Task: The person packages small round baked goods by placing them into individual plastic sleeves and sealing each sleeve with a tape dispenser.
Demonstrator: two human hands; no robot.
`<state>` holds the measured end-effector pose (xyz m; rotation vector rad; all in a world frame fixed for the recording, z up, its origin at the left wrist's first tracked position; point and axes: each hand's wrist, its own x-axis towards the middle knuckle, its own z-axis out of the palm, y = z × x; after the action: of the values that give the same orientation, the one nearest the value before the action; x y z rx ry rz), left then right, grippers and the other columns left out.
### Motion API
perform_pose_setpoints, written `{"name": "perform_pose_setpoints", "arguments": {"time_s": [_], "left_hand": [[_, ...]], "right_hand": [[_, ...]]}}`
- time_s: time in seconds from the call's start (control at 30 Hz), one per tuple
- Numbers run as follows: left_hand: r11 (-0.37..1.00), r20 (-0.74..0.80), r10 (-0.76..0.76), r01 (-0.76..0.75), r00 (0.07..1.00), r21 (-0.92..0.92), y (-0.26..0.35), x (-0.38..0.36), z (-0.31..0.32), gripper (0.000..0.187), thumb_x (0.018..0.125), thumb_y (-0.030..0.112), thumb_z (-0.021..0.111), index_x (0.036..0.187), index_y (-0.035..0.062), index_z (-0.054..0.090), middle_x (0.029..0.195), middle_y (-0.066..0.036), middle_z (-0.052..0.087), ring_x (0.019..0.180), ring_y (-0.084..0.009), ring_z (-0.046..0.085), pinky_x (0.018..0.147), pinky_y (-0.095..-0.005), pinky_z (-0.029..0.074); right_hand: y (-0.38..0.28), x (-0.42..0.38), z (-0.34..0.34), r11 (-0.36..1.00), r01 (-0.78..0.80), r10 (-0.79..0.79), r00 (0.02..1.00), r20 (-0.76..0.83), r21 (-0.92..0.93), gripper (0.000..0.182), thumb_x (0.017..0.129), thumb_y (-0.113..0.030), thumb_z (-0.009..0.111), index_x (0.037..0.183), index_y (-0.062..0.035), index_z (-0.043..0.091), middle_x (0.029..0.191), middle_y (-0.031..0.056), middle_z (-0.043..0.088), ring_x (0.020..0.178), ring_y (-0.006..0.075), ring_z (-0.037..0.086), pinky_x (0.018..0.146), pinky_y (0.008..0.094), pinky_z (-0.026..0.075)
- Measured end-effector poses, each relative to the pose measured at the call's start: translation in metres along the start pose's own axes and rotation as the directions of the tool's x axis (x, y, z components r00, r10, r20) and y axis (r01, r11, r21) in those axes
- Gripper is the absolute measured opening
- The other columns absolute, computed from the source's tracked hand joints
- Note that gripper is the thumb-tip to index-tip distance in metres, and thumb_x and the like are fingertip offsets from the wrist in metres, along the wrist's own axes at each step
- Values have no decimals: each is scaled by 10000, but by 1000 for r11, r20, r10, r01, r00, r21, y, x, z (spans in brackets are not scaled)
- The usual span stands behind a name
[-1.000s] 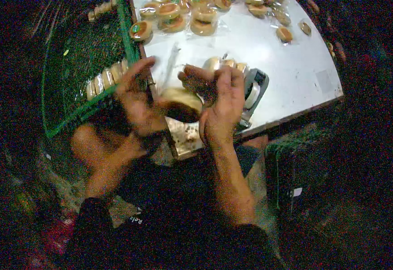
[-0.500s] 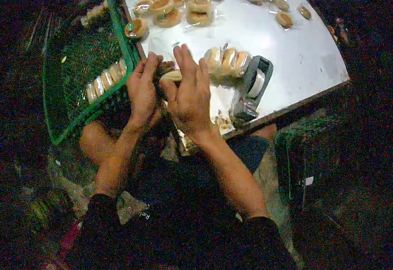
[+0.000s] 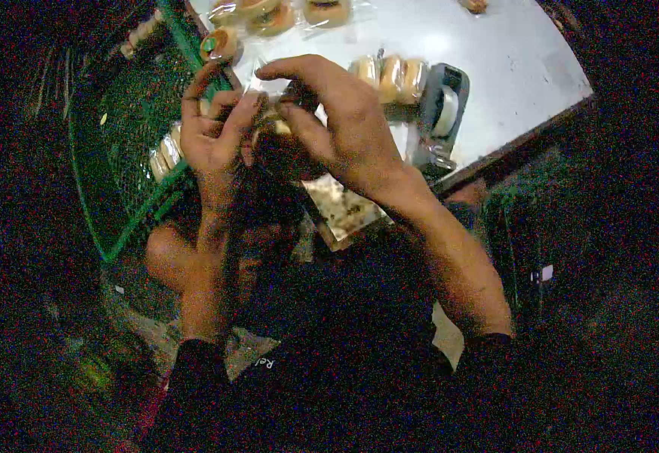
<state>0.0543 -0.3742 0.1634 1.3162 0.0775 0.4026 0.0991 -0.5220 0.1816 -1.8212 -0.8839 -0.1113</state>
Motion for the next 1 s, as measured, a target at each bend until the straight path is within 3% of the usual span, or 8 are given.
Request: {"name": "perform_pose_setpoints", "arguments": {"time_s": [0.13,0.33,0.4,0.47,0.53,0.73,0.87,1.0], "left_hand": [[966,58,250,-254,966,55,-10,1,14,653,801,-15,671,1330,-17,287,862,-93,628,840,-150,619,744,-247,523],[965,94,-166,142,982,222,-5,-4,13,382,795,96,718,1106,-32,538,839,-70,641,786,-175,605,676,-258,492],[455,466,370,-594,804,664,-19,9,6,227,763,151,739,926,26,642,902,-76,636,912,-251,546,815,-348,427],[373,372,525,-599,766,708,-24,6,16,160,782,180,726,821,47,647,910,-69,628,907,-243,524,850,-356,403],[988,22,130,-131,991,85,-19,-7,42,121,820,141,706,796,40,644,872,-50,618,790,-141,536,761,-276,438],[995,-182,56,-70,982,-70,-27,-5,46,192,812,-25,637,913,47,490,835,-32,572,751,-89,523,701,-227,450],[997,-197,74,-75,978,3,-37,4,39,153,825,-9,626,896,31,496,798,-15,550,749,-76,509,673,-215,432],[999,-147,3,-11,989,-52,-67,-3,45,138,847,40,624,894,31,494,766,8,523,700,-59,475,617,-205,398]], "right_hand": [[7,-15,1,999,-22,26,990,-138,29,211,804,23,593,1007,-24,622,890,74,611,834,156,596,760,290,473],[20,-36,-8,915,125,-197,968,-157,-383,217,780,-6,671,986,-63,633,954,125,536,870,259,572,756,332,476],[26,-27,-18,851,142,-270,944,-189,-505,130,818,-62,660,945,-49,633,974,116,529,932,251,558,789,340,462],[38,-27,-20,994,28,-48,981,-189,-108,109,865,-118,634,907,-18,620,1022,92,543,923,184,562,787,299,461],[26,-30,-6,822,-135,353,883,-309,553,116,899,-127,600,925,-14,605,1095,61,561,902,89,551,798,242,459],[17,-60,-25,931,-264,363,604,-709,252,248,889,-157,608,1077,-13,536,1020,90,593,947,152,551,831,277,456],[87,-142,-49,515,-815,594,562,-575,-265,363,902,-339,573,987,13,603,1025,90,611,865,139,545,767,306,441],[101,-136,-59,529,-843,755,415,-507,99,449,907,-400,549,872,40,635,884,76,620,769,133,532,719,309,425]]}}
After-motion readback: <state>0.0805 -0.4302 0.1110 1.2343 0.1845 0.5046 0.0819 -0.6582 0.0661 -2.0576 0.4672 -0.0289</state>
